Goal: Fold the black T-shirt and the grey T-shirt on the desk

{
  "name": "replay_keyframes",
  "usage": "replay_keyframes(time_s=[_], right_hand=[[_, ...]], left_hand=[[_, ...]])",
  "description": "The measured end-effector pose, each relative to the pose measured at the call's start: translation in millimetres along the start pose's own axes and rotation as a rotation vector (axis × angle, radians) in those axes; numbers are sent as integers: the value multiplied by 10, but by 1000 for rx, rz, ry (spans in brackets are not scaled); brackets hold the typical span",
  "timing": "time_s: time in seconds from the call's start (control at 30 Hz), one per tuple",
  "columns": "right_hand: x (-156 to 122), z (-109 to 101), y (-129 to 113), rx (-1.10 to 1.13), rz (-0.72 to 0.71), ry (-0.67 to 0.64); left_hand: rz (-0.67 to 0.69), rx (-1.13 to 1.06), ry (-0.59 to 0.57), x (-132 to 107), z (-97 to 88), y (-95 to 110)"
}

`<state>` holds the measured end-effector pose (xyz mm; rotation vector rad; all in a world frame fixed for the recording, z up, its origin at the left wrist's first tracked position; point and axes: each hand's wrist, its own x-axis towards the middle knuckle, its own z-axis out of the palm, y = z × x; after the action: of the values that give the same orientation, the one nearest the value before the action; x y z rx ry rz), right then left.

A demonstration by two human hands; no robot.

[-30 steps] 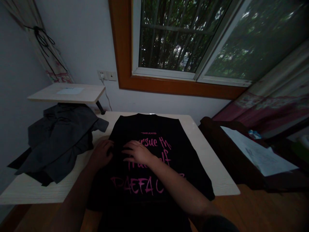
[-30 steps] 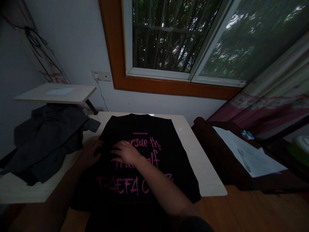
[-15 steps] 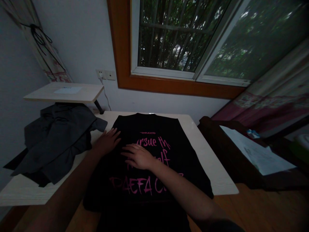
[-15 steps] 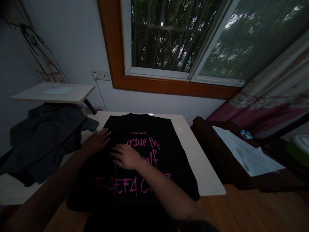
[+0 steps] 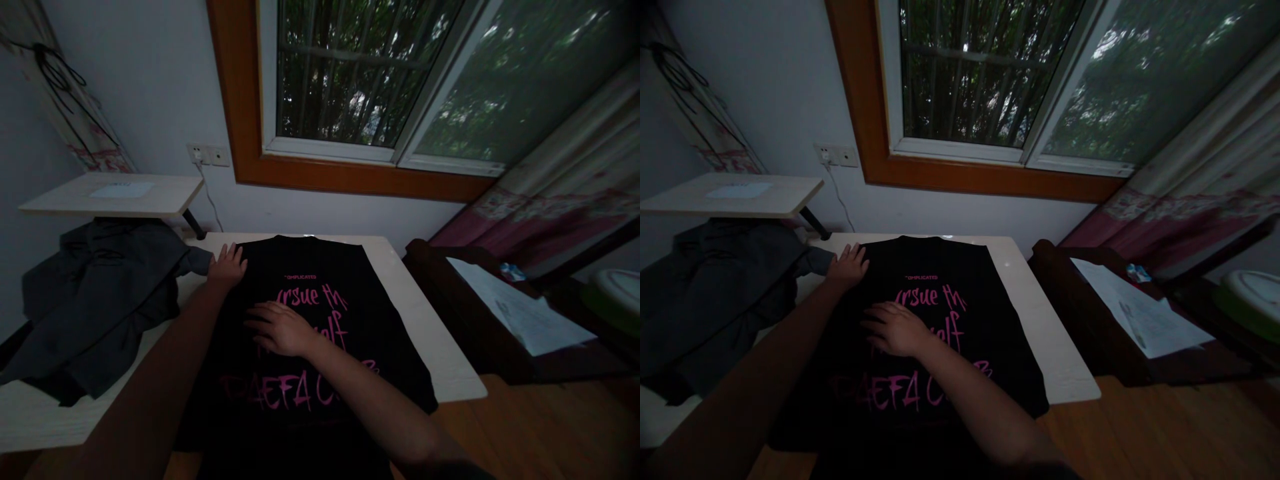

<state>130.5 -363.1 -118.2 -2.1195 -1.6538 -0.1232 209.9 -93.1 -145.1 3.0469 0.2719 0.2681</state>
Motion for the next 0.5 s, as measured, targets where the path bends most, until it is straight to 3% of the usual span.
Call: replay_keyframes(time_s=[0.1, 0.23, 0.33, 0.5], right_hand=[[-4, 18, 11, 9, 5, 6], [-5, 29, 25, 22, 15, 13], [-8, 29, 29, 26, 24, 16], [-30, 49, 23, 30, 28, 23]], left_hand=[[41, 9, 86, 21, -35, 55], [193, -25, 206, -15, -53, 216], [251, -70, 201, -91, 21, 336], [182, -60, 137, -142, 166, 352]])
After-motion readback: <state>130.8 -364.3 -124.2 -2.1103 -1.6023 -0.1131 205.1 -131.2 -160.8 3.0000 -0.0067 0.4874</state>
